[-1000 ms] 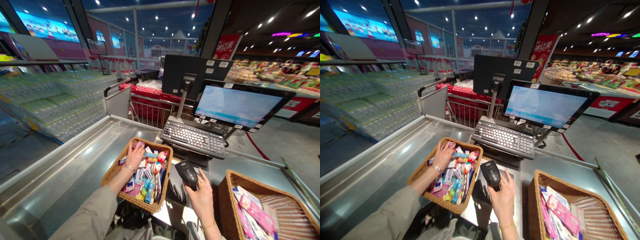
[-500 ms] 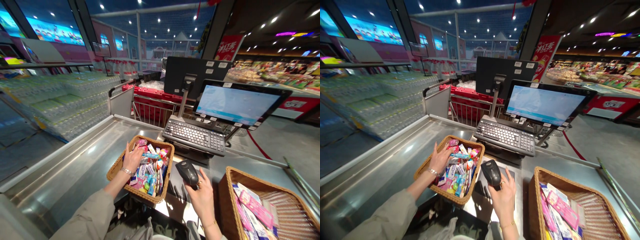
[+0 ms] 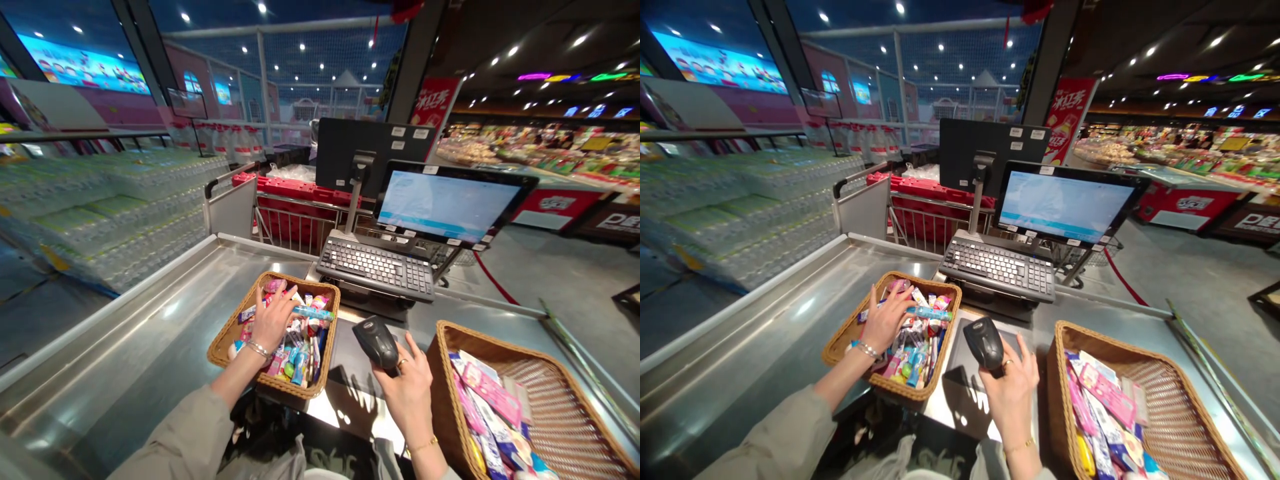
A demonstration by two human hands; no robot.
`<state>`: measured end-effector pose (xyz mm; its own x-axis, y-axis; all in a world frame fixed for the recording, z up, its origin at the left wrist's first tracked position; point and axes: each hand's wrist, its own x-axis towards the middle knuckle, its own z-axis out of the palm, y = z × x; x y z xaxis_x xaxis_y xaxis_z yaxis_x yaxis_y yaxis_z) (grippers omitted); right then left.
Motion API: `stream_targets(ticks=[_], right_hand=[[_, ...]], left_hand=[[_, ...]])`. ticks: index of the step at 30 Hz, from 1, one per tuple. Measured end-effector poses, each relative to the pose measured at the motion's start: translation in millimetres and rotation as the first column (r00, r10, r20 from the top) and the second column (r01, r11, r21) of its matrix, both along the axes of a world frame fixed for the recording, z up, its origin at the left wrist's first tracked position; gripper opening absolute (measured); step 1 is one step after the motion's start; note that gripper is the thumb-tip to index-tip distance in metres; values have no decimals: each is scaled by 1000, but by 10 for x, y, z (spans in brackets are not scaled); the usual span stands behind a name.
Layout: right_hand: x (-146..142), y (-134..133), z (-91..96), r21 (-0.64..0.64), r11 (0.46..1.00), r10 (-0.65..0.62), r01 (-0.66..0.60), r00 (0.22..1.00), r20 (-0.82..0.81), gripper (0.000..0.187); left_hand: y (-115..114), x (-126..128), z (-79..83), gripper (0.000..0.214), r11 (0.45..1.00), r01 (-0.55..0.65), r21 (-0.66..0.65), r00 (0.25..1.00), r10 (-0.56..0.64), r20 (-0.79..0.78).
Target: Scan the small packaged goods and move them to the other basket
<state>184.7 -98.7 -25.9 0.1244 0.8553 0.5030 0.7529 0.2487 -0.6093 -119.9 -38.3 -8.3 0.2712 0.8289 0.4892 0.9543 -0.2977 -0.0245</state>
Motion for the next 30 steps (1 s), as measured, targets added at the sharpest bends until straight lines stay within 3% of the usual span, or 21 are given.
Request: stream_targets(ticks=[12, 30], right_hand=[[18, -77, 78, -4, 1000, -4, 5, 1000, 6, 16], [12, -138, 51, -5, 1000, -23, 23, 999, 40, 12]], left_hand=[[54, 94, 270, 20, 998, 35, 46, 999, -37, 37], [98, 250, 279, 21, 996, 84, 41, 993, -87, 84]])
